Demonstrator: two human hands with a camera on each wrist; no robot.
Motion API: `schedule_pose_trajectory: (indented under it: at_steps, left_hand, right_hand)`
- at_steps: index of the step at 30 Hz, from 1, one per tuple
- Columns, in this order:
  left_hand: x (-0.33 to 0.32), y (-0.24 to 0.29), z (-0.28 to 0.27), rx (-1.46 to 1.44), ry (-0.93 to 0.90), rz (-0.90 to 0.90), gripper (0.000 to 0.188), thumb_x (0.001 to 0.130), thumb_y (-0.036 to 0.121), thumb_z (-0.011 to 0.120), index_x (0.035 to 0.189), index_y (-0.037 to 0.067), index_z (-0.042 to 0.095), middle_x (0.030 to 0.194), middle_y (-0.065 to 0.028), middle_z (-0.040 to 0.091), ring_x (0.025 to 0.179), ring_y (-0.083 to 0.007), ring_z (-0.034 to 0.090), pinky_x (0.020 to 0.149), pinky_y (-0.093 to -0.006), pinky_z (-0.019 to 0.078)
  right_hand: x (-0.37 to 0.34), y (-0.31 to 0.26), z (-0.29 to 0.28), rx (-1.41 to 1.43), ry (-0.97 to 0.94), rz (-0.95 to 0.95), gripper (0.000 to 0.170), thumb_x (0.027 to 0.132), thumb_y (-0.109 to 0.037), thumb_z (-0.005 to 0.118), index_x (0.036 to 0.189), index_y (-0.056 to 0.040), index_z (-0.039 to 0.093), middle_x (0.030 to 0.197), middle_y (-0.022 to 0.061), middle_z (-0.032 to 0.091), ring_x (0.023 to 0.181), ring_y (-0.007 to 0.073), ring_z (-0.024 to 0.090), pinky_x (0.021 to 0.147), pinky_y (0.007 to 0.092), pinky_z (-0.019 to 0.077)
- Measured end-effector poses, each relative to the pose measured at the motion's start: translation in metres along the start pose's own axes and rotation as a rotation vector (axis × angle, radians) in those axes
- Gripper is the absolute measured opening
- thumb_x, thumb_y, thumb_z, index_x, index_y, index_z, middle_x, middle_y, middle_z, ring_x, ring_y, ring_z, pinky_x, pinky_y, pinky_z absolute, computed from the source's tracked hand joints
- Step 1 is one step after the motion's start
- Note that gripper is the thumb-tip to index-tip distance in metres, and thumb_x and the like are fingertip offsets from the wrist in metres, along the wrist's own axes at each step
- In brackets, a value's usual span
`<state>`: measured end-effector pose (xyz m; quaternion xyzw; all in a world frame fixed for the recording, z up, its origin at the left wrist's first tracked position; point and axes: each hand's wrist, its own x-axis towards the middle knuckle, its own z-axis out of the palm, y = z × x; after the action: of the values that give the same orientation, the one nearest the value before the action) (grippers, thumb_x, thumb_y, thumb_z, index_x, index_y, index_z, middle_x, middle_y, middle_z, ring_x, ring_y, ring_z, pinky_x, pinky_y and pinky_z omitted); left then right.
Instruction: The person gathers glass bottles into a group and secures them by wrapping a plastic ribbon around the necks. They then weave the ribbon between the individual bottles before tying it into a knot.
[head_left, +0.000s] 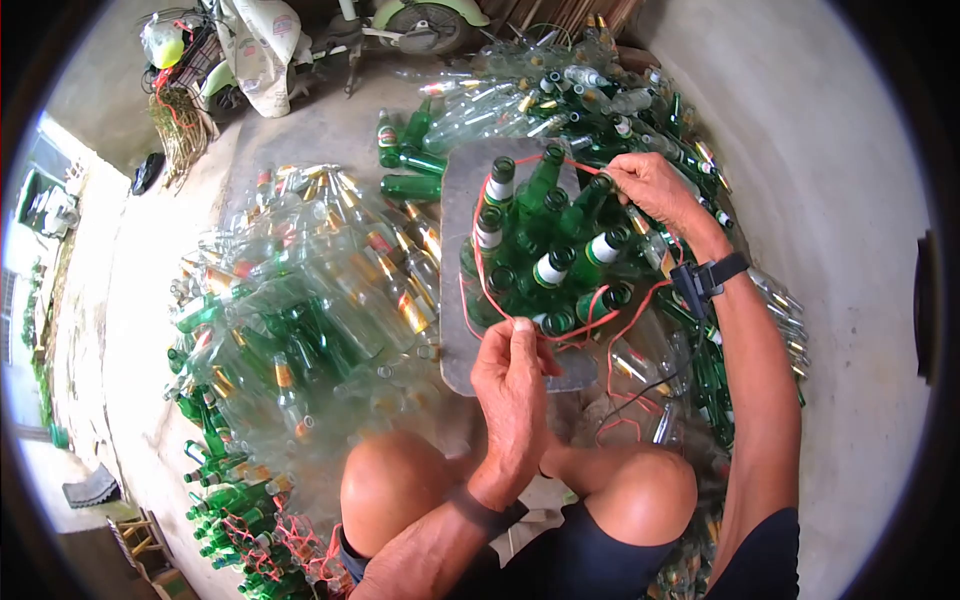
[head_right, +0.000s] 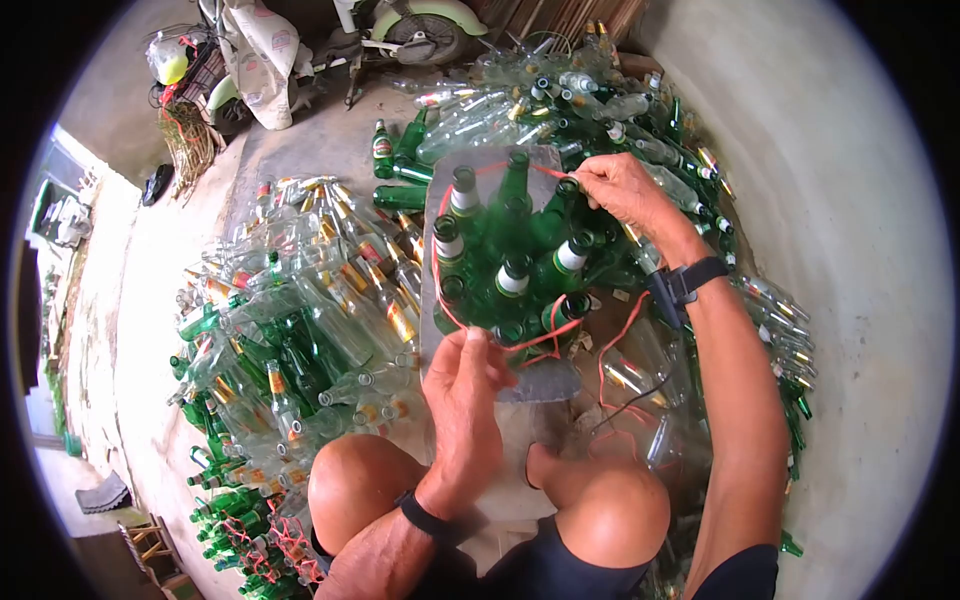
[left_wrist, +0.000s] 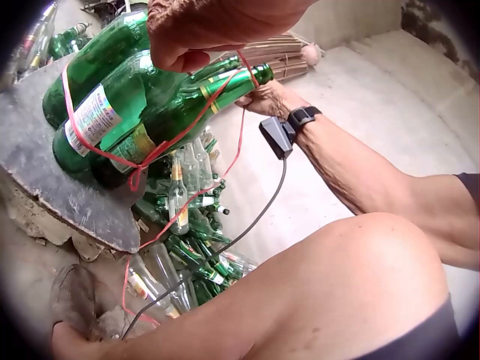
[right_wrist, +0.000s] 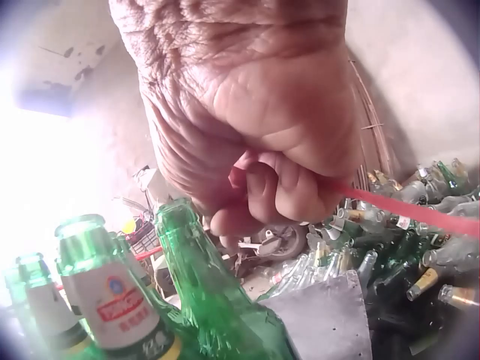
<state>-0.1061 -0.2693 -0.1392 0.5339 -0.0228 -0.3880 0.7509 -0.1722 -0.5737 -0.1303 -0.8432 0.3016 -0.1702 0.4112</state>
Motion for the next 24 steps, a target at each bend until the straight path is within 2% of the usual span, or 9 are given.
schedule_pose_trajectory:
  at_steps: [2, 10, 13, 15, 16, 17, 19, 20, 24]
  left_hand:
    - [-0.001, -0.003, -0.009, 0.048, -0.044, 0.004, 0.025, 0.106, 0.026, 0.06, 0.103, 0.002, 0.064, 0.085, -0.0021, 0.064, 0.072, -0.0098, 0.057, 0.069, -0.0291, 0.0517]
    - [-0.009, -0.015, -0.015, -0.004, -0.058, 0.044, 0.021, 0.106, 0.023, 0.06, 0.104, 0.003, 0.065, 0.094, -0.0051, 0.069, 0.072, -0.0103, 0.062, 0.074, -0.0307, 0.0554]
    - [-0.022, -0.024, -0.018, 0.157, -0.183, 0.105, 0.022, 0.105, 0.02, 0.061, 0.113, 0.0, 0.066, 0.099, -0.0073, 0.071, 0.077, -0.0124, 0.065, 0.075, -0.0313, 0.0569]
    - [-0.031, -0.033, -0.006, 0.325, -0.226, 0.196, 0.025, 0.105, 0.014, 0.061, 0.121, -0.005, 0.062, 0.1, -0.0081, 0.071, 0.079, -0.0147, 0.066, 0.074, -0.029, 0.0544]
    - [-0.027, -0.042, -0.001, 0.363, -0.241, 0.367, 0.037, 0.103, 0.01, 0.062, 0.136, -0.005, 0.057, 0.112, -0.0147, 0.07, 0.088, -0.0204, 0.068, 0.078, -0.0311, 0.0557]
    - [-0.027, -0.049, 0.003, 0.364, -0.241, 0.369, 0.037, 0.103, 0.01, 0.062, 0.136, -0.005, 0.057, 0.112, -0.0147, 0.07, 0.088, -0.0204, 0.068, 0.078, -0.0311, 0.0557]
    - [-0.031, -0.043, 0.017, 0.6, -0.248, 0.301, 0.046, 0.102, 0.01, 0.062, 0.144, -0.004, 0.05, 0.122, -0.0225, 0.066, 0.095, -0.0307, 0.07, 0.08, -0.0365, 0.0561]
    - [-0.021, -0.059, 0.017, 0.734, -0.219, 0.536, 0.053, 0.104, 0.016, 0.06, 0.151, -0.002, 0.041, 0.109, -0.0242, 0.068, 0.087, -0.0251, 0.07, 0.079, -0.0372, 0.0557]
    - [-0.01, -0.062, 0.036, 0.791, -0.127, 0.648, 0.051, 0.106, 0.021, 0.057, 0.149, -0.002, 0.043, 0.108, -0.0272, 0.067, 0.088, -0.0358, 0.069, 0.081, -0.0437, 0.0543]
  right_hand:
    - [-0.016, 0.008, 0.004, -0.022, 0.036, -0.013, 0.029, 0.101, -0.022, 0.061, 0.081, -0.0017, 0.066, 0.064, -0.0024, 0.055, 0.061, 0.0061, 0.051, 0.056, 0.0274, 0.0407]
    - [-0.063, 0.009, 0.032, 0.005, 0.317, -0.058, 0.024, 0.102, -0.02, 0.061, 0.097, -0.0005, 0.073, 0.066, -0.0031, 0.055, 0.061, 0.0059, 0.05, 0.057, 0.0259, 0.0406]
    - [-0.073, 0.006, 0.038, 0.02, 0.376, -0.08, 0.021, 0.101, -0.015, 0.061, 0.096, 0.0015, 0.074, 0.066, -0.0026, 0.056, 0.061, 0.0056, 0.049, 0.056, 0.0262, 0.0392]
    - [-0.079, 0.006, 0.041, -0.04, 0.424, -0.081, 0.021, 0.1, -0.014, 0.062, 0.095, 0.0027, 0.073, 0.066, -0.0026, 0.057, 0.062, 0.0051, 0.048, 0.055, 0.0266, 0.0379]
    - [-0.082, 0.004, 0.042, -0.039, 0.426, -0.082, 0.021, 0.1, -0.014, 0.062, 0.095, 0.0027, 0.073, 0.066, -0.0026, 0.057, 0.062, 0.0051, 0.048, 0.055, 0.0266, 0.0379]
    - [-0.085, 0.003, 0.043, -0.044, 0.444, -0.082, 0.021, 0.1, -0.014, 0.062, 0.095, 0.003, 0.073, 0.066, -0.0023, 0.057, 0.062, 0.005, 0.047, 0.055, 0.0267, 0.0377]
    - [-0.091, 0.001, 0.046, -0.049, 0.463, -0.083, 0.02, 0.099, -0.013, 0.063, 0.094, 0.0032, 0.073, 0.066, -0.002, 0.057, 0.062, 0.005, 0.047, 0.055, 0.0268, 0.0375]
    - [-0.094, 0.0, 0.047, -0.055, 0.473, -0.075, 0.019, 0.099, -0.012, 0.062, 0.094, 0.0031, 0.073, 0.066, -0.0014, 0.057, 0.062, 0.0051, 0.047, 0.055, 0.027, 0.0375]
    - [-0.101, -0.003, 0.05, -0.075, 0.491, -0.094, 0.017, 0.098, -0.01, 0.062, 0.092, 0.0029, 0.072, 0.065, 0.0002, 0.055, 0.061, 0.0056, 0.046, 0.054, 0.0276, 0.0373]
